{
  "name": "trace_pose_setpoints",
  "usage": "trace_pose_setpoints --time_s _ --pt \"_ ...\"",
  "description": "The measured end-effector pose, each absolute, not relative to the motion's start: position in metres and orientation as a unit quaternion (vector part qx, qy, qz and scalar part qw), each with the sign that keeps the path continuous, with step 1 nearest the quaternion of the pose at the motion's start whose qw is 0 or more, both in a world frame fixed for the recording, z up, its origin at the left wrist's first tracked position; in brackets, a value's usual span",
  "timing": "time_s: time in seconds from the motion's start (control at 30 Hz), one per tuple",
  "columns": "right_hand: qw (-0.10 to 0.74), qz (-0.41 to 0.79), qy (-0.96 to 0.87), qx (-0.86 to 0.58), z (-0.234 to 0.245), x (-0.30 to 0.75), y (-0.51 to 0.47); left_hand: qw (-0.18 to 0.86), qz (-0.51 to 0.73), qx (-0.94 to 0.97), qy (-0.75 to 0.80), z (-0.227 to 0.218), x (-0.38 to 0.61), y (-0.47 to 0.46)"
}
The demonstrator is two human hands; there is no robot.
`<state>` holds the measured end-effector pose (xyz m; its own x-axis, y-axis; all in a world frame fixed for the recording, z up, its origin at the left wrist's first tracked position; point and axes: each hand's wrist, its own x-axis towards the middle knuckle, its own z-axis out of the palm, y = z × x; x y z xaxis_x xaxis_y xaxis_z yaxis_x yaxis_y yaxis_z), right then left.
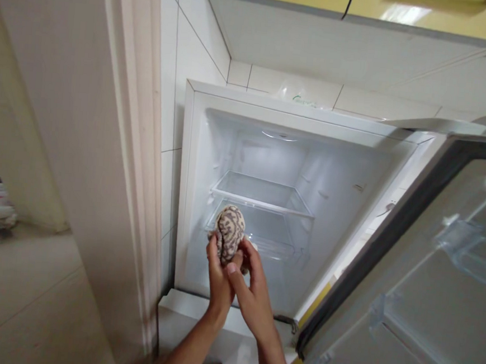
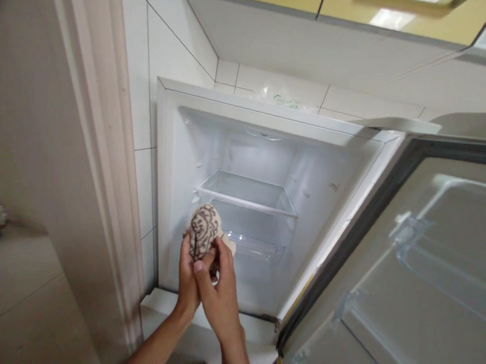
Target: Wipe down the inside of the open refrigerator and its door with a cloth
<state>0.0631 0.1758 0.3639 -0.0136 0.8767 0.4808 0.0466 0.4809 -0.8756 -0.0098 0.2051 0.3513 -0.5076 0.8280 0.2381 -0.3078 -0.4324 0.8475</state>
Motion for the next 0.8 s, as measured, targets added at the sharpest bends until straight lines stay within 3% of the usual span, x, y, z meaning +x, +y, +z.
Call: trace_pose_setpoints --time_s 0.2,0.47,0.67,0.8 --pt "0.621 0.482 -0.554 -0.274 0.376 0.062 0.17 0.293 0.766 0.481 0.308 0.331 0.006 0.165" --pt "0.707 0.506 -0.388 -0.307 0.381 0.065 0.167 0.123 0.681 0.662 0.288 0.327 -0.002 0.142" --pt "0.769 0.491 -0.269 -0.307 0.384 0.066 0.168 0.122 0.714 0.651 0.227 0.333 -0.011 0.121" --pt "0.777 0.51 -0.238 -0.283 0.385 0.068 0.164 0.205 0.784 0.515 0.279 0.335 -0.026 0.11"
